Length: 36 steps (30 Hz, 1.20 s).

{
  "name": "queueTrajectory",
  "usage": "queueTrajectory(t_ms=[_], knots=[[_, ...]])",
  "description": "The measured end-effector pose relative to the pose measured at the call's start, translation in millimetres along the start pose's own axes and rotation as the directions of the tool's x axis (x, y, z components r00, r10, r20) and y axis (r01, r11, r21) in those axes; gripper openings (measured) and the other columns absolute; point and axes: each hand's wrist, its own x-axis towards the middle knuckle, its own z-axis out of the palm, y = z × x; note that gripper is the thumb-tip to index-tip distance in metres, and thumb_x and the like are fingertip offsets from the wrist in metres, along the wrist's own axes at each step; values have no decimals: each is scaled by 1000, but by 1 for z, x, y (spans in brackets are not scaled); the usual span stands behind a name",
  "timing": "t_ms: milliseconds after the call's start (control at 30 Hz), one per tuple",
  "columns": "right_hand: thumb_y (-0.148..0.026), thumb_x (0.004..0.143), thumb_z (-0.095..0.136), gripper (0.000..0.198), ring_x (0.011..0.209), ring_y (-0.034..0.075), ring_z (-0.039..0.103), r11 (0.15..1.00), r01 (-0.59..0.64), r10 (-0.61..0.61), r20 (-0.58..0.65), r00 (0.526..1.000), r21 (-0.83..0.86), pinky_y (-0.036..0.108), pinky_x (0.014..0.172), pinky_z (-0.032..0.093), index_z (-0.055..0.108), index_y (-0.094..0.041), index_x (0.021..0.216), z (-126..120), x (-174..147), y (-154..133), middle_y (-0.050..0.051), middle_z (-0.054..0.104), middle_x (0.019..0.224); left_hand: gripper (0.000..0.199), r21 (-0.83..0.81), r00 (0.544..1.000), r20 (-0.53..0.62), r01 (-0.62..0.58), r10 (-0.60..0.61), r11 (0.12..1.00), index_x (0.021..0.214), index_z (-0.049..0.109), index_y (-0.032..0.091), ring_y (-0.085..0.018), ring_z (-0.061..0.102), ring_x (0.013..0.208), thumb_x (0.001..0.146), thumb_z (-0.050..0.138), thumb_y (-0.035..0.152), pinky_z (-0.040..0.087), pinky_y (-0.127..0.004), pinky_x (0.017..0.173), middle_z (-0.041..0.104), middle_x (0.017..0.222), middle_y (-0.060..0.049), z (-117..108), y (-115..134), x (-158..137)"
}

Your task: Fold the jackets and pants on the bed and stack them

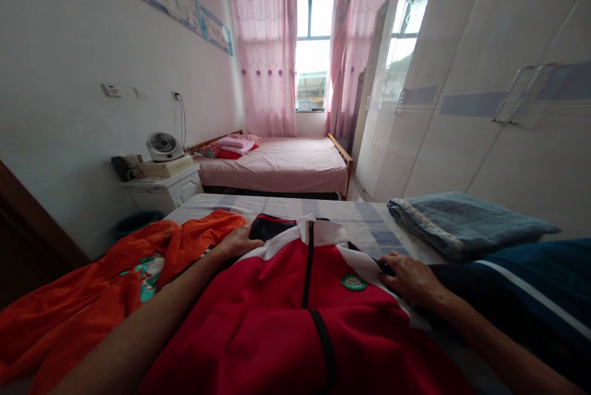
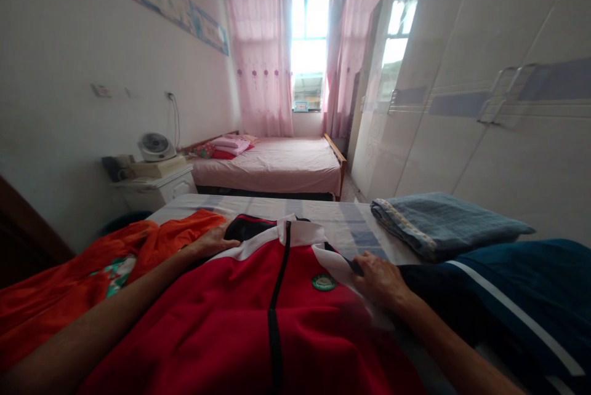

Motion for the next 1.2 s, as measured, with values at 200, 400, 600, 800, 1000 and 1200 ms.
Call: queueTrajectory(t_ms=[200,400,600,800,1000,1200], knots=[[-31,80,45,32,94,24,61,989,95,-53,-324,945,115,33,83,45,64,-16,101,-42,28,22,10,66,102,32,60,981,-196,19,-7,998,101,66,18,-22,65,85,79,44,24,46,-27,70,70,87,-5,-36,14,21],[-34,82,47,39,99,29,59,986,-133,166,-498,851,102,37,82,47,61,-10,109,-85,81,16,16,62,105,44,146,898,-439,112,-37,983,126,50,10,-32,57,108,87,39,28,44,-42,87,60,117,-19,-78,51,52],[-35,89,40,51,127,27,41,987,160,-119,-540,833,30,41,100,39,41,-13,135,-27,67,-43,15,40,141,50,238,948,-198,-200,249,951,132,48,20,-24,36,132,87,48,40,29,-34,109,42,142,-10,1,91,24],[-37,91,35,48,132,26,35,975,210,-190,-222,957,74,48,106,29,47,-20,135,56,35,-61,8,40,143,53,191,943,71,-334,326,923,137,43,25,-30,29,137,88,45,44,22,-51,111,36,147,-10,85,70,-22],[-37,92,32,51,134,25,31,964,252,-231,-204,951,86,47,109,28,46,-17,136,70,41,-44,7,38,144,52,170,933,98,-358,346,918,138,41,28,-26,29,137,88,46,40,24,-44,112,35,148,-7,83,49,-16],[-37,90,36,49,133,25,35,960,268,-238,-264,935,83,48,108,32,49,-21,134,79,45,-40,5,40,143,53,139,924,95,-380,370,914,137,42,28,-27,30,136,86,50,38,25,-45,111,35,148,-7,85,47,-15]])
